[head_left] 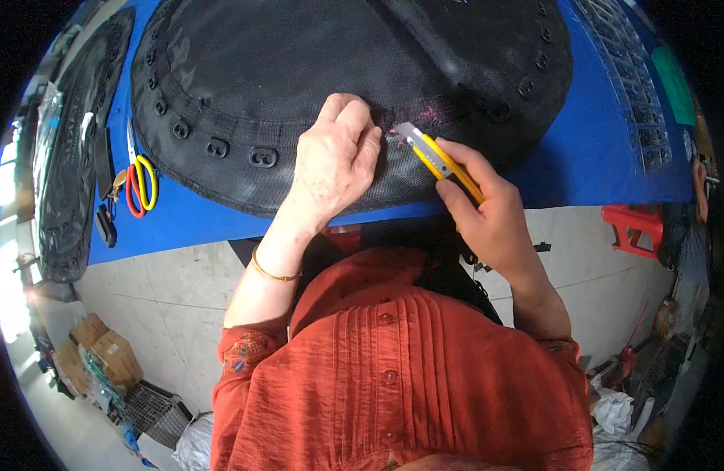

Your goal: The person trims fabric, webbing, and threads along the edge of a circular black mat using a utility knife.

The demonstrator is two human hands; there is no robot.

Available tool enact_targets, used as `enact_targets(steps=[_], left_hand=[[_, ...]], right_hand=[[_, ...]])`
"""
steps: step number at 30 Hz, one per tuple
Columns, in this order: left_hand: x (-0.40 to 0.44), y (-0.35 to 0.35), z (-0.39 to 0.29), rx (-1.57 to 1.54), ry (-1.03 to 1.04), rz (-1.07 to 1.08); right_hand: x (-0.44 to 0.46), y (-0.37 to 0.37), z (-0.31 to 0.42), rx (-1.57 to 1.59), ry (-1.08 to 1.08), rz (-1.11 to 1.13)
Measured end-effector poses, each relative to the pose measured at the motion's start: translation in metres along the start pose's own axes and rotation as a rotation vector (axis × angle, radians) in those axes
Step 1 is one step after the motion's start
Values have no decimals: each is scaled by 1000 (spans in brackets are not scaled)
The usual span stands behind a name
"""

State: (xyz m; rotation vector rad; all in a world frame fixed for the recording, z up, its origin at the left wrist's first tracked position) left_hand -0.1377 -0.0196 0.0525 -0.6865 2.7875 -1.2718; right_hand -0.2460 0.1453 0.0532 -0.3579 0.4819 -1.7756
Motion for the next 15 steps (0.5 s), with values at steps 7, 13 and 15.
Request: enact_targets(steps=[7,13,15], left_hand=[[1,-2,5,-92,-21,4],[0,-1,4,-98,-15,-17],[-1,-1,3,-100,-17,-17]], right_hand=[[1,2,-12,208,230,6],[5,9,-9,320,346,36],[7,11,-10,310,344,27]])
Point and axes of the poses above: each hand's wrist, its own x-axis towards the middle knuckle, its own y-axis out of the palm, z = x × y, the point moved 8 cm from there along x, towards the middle knuckle, and after that the axes turned 15 degrees about z, right-handed, at the moved point
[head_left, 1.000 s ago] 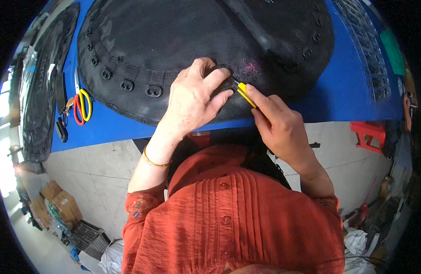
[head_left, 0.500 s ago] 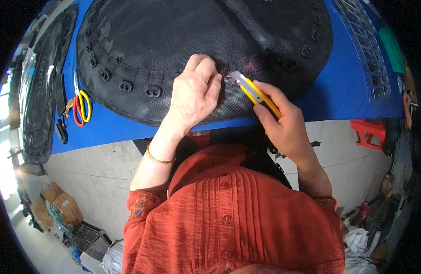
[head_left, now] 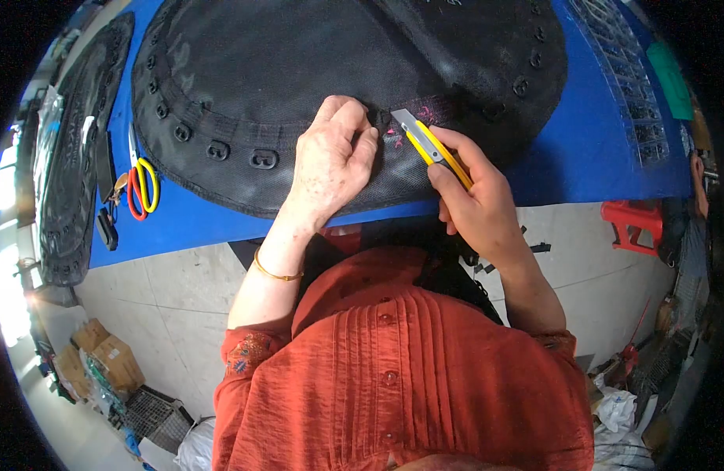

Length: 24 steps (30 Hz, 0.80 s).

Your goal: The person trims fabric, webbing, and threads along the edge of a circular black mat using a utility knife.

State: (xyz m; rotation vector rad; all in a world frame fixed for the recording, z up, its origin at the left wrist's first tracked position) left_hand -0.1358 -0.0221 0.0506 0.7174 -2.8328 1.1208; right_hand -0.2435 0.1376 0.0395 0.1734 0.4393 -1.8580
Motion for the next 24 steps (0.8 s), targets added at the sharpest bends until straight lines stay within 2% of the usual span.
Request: enact_targets(steps=[8,10,17,19,20,22,24], left_hand=[[0,1,1,-4,-5,-5],[-1,2,1,-6,7,-12],[-2,1,-2,3,10,-17],[-1,2,-1,4,5,-17],[-1,1,-1,3,6,-17],[-2,2,0,1,12,-14],[-1,2,1,2,12,-14]], right_hand=[[7,2,-3,-2,77,-6],[10,1,1,-125,-101,-65],[9,1,12,-199,-132,-66],[6,10,3,49,221,60],[6,12,-5,48,221,58],[7,9,10,-160,-169,-55],[9,5,7,-193,-166,-51]])
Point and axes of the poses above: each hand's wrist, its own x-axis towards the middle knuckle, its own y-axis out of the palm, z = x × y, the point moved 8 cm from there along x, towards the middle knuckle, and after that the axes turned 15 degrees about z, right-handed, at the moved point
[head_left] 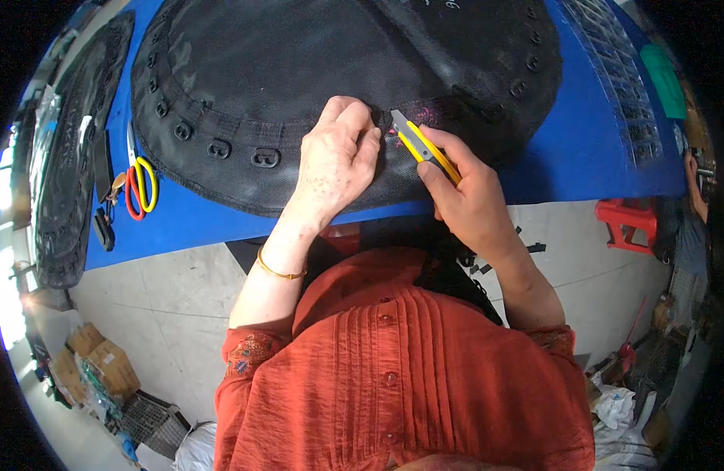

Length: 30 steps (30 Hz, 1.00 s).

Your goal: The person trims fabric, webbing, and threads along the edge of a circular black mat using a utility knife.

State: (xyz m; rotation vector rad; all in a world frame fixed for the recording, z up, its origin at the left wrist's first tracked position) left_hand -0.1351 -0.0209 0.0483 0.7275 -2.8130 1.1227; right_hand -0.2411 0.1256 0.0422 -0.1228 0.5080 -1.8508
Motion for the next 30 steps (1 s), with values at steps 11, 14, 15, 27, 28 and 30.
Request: enact_targets(steps=[11,14,15,27,28,30], left_hand=[[-1,0,1,0,-5,-12],[-1,0,0,10,0,-6],[-1,0,0,8,-4,-6],[-2,0,-1,30,-6,-4],[-1,0,0,28,-10,-3],[-1,-1,-1,36,-6,-6]], right_hand=[[-6,8,-10,201,215,103],[-8,9,-7,254,101,83],[-8,8,-5,235,101,83],[0,-3,-5,176,72,89],[2,-2,-4,165,81,100],[3,-2,0,153,89,112]])
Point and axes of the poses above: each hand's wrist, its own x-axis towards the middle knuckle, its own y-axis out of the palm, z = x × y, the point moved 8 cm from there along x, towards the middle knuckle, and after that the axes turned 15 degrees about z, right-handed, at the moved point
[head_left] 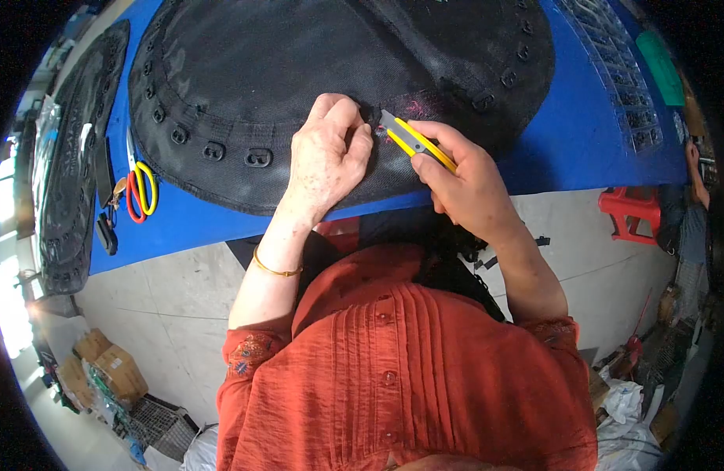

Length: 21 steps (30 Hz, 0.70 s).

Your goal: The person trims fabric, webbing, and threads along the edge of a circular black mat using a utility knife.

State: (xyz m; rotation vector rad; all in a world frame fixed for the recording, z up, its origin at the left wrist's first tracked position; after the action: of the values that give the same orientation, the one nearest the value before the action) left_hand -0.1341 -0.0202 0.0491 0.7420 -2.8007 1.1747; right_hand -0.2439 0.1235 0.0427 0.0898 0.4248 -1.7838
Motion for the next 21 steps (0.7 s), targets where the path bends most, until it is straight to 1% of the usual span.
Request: enact_targets(steps=[2,3,5,9,15,17,21], left_hand=[[0,0,0,7,4,-3],[1,1,0,18,10,3],[1,1,-1,29,15,8],[3,1,-5,20,15,21],[3,2,1,54,16,46],[4,3,1,52,16,61],[5,2,1,16,-4,75]], right_hand=[[-2,3,-3,40,118,39],[-2,6,-7,40,118,39],[-2,6,-1,-73,-64,-45],[-5,7,5,-123,-70,-57],[-10,11,0,-55,-11,-38],[-11,13,3,-100,-115,-43],[-17,14,6,-163,-133,-59]])
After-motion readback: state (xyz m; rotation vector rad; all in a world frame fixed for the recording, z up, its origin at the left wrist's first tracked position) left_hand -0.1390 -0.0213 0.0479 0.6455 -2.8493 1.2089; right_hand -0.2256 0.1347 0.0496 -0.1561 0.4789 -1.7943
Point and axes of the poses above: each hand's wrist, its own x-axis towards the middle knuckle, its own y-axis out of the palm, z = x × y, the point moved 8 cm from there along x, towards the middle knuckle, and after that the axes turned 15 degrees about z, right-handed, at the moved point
